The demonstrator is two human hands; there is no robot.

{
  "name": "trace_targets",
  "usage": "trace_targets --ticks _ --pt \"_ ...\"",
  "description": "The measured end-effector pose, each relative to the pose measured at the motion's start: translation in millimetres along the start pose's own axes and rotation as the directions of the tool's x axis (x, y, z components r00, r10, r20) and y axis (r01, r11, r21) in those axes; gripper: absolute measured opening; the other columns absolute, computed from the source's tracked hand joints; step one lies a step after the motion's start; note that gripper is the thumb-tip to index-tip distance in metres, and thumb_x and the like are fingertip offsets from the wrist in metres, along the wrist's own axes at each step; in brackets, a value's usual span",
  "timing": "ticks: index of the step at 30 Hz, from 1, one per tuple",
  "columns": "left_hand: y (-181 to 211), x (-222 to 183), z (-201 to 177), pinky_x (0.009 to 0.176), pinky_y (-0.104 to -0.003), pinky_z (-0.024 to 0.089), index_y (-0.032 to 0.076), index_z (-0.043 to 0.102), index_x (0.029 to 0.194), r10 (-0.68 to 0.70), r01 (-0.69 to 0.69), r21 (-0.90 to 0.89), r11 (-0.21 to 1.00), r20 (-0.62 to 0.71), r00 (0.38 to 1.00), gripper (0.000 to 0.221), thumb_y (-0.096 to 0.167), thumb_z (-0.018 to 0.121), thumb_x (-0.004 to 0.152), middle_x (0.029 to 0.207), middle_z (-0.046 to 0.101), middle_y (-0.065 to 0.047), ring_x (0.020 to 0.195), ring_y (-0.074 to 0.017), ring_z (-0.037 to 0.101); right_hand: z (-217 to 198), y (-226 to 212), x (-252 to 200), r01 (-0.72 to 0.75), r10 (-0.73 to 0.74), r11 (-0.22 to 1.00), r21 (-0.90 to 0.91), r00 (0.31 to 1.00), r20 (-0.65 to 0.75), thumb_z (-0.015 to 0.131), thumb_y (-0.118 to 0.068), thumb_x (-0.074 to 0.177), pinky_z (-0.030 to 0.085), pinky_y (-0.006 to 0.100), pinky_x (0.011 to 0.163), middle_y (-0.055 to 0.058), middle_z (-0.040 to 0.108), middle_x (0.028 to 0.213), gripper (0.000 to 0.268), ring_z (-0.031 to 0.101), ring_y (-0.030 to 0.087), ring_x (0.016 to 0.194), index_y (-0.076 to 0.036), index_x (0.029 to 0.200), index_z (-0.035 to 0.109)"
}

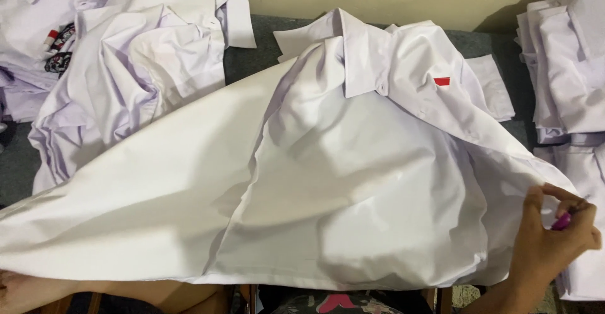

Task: The person is inspecting white shirts and using small snips to trim away loose threads.

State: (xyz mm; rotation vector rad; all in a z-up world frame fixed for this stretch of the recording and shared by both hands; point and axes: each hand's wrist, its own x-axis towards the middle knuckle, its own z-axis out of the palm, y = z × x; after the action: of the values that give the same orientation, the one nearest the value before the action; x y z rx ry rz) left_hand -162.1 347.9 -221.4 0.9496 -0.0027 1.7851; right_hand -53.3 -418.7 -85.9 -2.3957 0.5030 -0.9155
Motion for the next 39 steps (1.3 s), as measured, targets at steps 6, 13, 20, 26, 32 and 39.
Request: trace_targets --ticks 6,13,20,26,32,39 --pt "17.9 -3.4 70.7 0.116 -0.051 0.034 0.011 0.037 0.076 -0.012 0.012 -0.023 1.000 -0.003 1.000 0.019 0.006 0.048 0.090 0.123 0.062 -0.023 0.126 -0.0408 0.055 14.2 -32.5 4.4 0.003 -0.028 0.982 0.190 0.991 0.132 0.077 0.004 0.116 0.023 0.028 0.067 -0.002 0.037 0.094 0.014 0.024 0.010 0.074 -0.005 0.118 0.066" --pt "49.5 -5.0 144.6 0.118 -0.052 0.033 0.012 0.037 0.077 0.008 -0.009 -0.033 0.999 -0.023 1.000 0.019 0.007 0.047 0.091 0.127 0.063 -0.023 0.130 -0.0411 0.054 50.1 -112.7 15.2 0.184 -0.356 0.933 0.309 0.598 0.718 0.072 -0.024 0.094 0.047 0.029 0.065 0.000 0.069 0.079 0.016 0.059 0.012 0.066 -0.012 0.096 0.061" --pt "88.4 -6.0 208.5 0.120 -0.052 0.032 0.013 0.036 0.077 0.036 -0.037 -0.014 0.999 -0.057 0.998 0.018 0.008 0.047 0.091 0.132 0.063 -0.023 0.133 -0.0415 0.052 141.7 -202.2 7.7 0.689 -0.856 0.274 0.671 -0.143 0.497 0.060 -0.023 0.100 0.056 0.039 0.055 0.001 0.060 0.124 0.037 0.071 0.023 0.075 -0.016 0.136 0.059" --pt "103.3 -9.2 243.1 0.098 -0.049 0.030 0.019 0.027 0.068 0.018 -0.038 -0.155 0.987 -0.130 0.991 0.036 -0.003 0.051 0.083 0.094 0.031 -0.010 0.096 -0.0223 0.037 249.1 -260.1 -10.6 0.709 -0.944 0.139 0.691 -0.117 0.310 0.076 -0.013 0.092 0.049 0.037 0.050 -0.004 0.055 0.135 0.049 0.067 0.022 0.078 -0.024 0.138 0.063" --pt "102.0 -9.1 260.7 0.090 -0.044 0.027 0.018 0.032 0.069 -0.078 0.056 -0.176 0.983 -0.123 0.989 0.027 0.006 0.050 0.085 0.098 0.038 -0.007 0.086 -0.0194 0.031 256.4 -268.2 -2.3 0.575 -0.963 0.141 0.806 -0.107 0.245 0.072 -0.016 0.096 0.056 0.036 0.075 0.004 0.063 0.129 0.019 0.071 0.022 0.103 -0.006 0.112 0.072" --pt "67.6 -9.4 287.7 0.093 -0.034 0.029 0.016 0.045 0.105 -0.210 0.171 0.194 0.966 0.203 0.956 0.014 0.015 0.054 0.093 0.106 0.035 0.002 0.098 -0.0133 0.034 143.8 -233.4 104.9 0.181 -0.772 0.635 0.751 0.202 0.603 0.065 -0.010 0.098 0.054 0.025 0.087 0.002 0.076 0.113 0.016 0.072 0.012 0.101 -0.010 0.112 0.072"
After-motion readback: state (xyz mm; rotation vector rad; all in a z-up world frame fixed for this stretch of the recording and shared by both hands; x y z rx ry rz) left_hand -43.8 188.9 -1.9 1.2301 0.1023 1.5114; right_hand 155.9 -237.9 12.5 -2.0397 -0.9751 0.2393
